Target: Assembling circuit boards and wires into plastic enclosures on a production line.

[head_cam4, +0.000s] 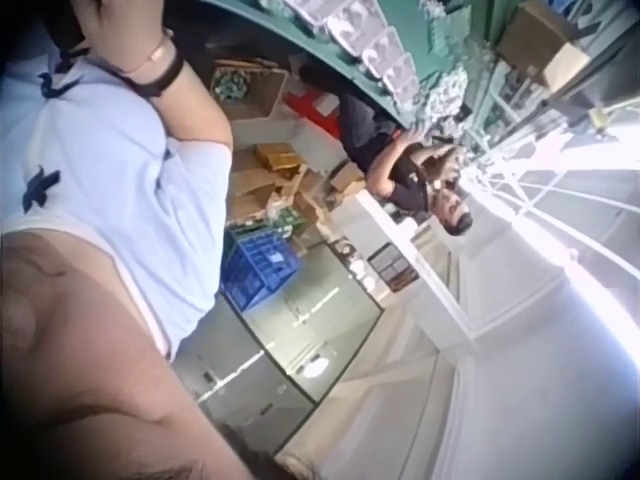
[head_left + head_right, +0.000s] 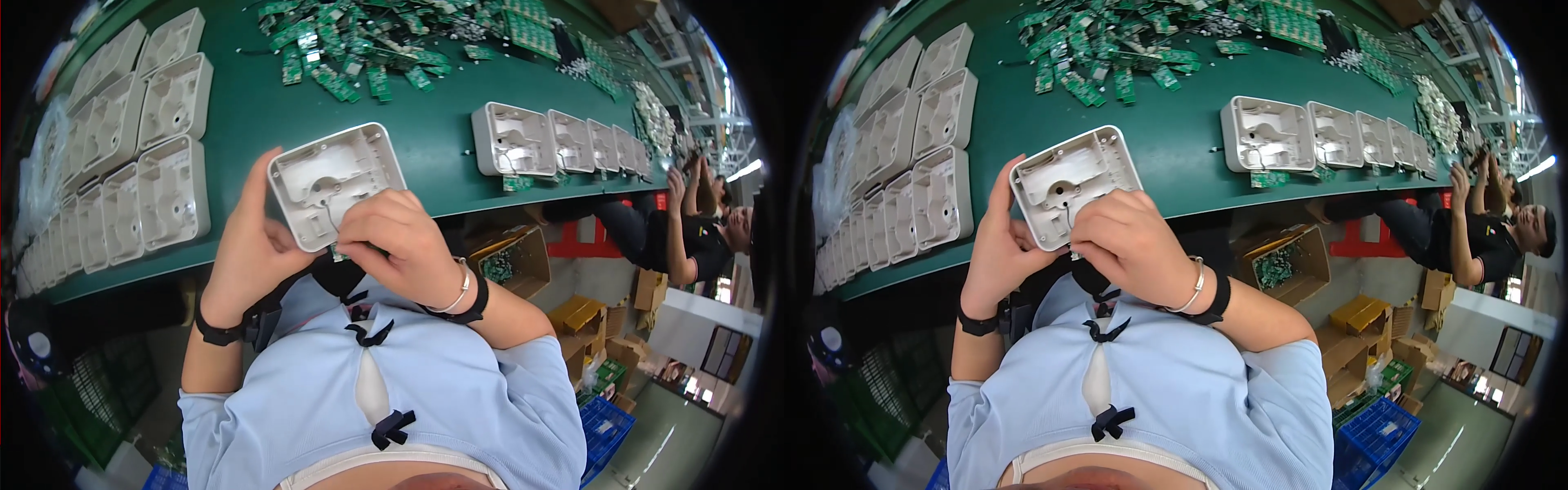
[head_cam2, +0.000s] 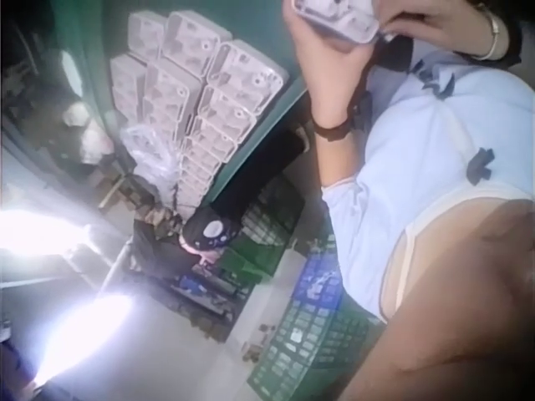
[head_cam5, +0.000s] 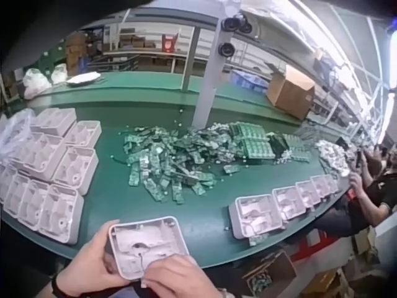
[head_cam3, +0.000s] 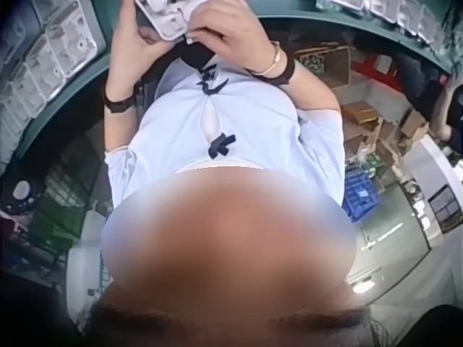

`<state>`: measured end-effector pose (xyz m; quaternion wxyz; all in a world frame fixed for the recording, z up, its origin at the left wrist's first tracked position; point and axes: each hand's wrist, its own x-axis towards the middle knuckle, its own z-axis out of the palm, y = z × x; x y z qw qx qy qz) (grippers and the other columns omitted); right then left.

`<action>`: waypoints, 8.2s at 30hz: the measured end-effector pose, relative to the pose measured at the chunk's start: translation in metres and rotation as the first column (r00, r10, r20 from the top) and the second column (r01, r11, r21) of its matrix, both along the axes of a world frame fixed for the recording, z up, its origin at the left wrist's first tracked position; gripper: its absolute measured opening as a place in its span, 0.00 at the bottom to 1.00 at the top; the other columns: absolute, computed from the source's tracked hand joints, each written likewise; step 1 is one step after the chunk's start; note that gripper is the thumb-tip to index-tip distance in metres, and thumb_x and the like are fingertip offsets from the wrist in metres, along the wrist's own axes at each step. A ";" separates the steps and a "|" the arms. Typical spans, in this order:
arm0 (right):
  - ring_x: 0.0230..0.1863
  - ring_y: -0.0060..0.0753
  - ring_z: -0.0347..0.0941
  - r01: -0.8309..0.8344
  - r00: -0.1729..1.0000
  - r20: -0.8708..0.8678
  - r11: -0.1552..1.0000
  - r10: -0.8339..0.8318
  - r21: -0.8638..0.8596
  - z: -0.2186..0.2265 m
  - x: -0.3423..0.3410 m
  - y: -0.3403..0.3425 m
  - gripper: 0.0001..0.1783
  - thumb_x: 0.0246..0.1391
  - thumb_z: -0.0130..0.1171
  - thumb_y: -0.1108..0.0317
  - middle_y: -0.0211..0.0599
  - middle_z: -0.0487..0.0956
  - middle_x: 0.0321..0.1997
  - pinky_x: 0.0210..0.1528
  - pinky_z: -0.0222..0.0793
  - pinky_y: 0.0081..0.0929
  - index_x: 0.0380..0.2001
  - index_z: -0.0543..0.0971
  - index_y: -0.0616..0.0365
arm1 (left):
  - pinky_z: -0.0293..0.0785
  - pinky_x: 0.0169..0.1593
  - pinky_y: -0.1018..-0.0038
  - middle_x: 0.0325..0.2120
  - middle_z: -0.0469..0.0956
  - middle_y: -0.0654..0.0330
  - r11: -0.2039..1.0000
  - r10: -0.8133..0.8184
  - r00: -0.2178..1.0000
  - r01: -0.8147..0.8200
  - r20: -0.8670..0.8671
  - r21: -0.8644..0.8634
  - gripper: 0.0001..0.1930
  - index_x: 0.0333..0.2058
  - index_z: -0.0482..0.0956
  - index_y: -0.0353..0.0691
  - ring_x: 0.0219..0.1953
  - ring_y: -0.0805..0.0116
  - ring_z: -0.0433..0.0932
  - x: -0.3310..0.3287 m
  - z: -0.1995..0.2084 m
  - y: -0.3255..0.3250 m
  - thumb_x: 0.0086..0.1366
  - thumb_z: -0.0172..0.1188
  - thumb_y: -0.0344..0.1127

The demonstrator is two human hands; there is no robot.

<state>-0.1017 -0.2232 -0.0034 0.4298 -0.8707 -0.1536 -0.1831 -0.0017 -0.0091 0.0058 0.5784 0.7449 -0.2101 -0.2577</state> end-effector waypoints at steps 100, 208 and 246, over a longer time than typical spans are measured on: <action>0.41 0.52 0.80 0.310 0.941 0.040 0.810 -0.336 -0.498 0.044 -0.038 -0.111 0.08 0.55 0.71 0.69 0.40 0.83 0.37 0.44 0.77 0.45 0.37 0.84 0.58 | 0.72 0.49 0.57 0.33 0.82 0.51 0.866 -0.138 0.314 -0.421 0.939 0.268 0.07 0.35 0.84 0.32 0.40 0.48 0.78 0.057 0.106 0.091 0.69 0.67 0.31; 0.35 0.42 0.85 0.352 0.877 0.307 0.929 -0.369 0.113 -0.012 -0.003 -0.023 0.09 0.47 0.74 0.79 0.38 0.88 0.35 0.43 0.78 0.33 0.33 0.87 0.60 | 0.63 0.74 0.50 0.74 0.56 0.40 0.996 -0.070 0.759 0.092 0.647 0.000 0.59 0.75 0.53 0.38 0.75 0.36 0.61 -0.018 -0.009 -0.058 0.49 0.83 0.30; 0.49 0.50 0.84 0.157 0.946 0.310 0.967 -0.089 -0.200 -0.013 -0.034 -0.035 0.23 0.39 0.75 0.79 0.42 0.86 0.49 0.48 0.82 0.41 0.43 0.83 0.58 | 0.90 0.49 0.61 0.71 0.61 0.44 0.993 -0.076 0.915 0.033 0.396 0.115 0.61 0.75 0.50 0.40 0.60 0.43 0.81 -0.018 0.011 -0.048 0.47 0.83 0.32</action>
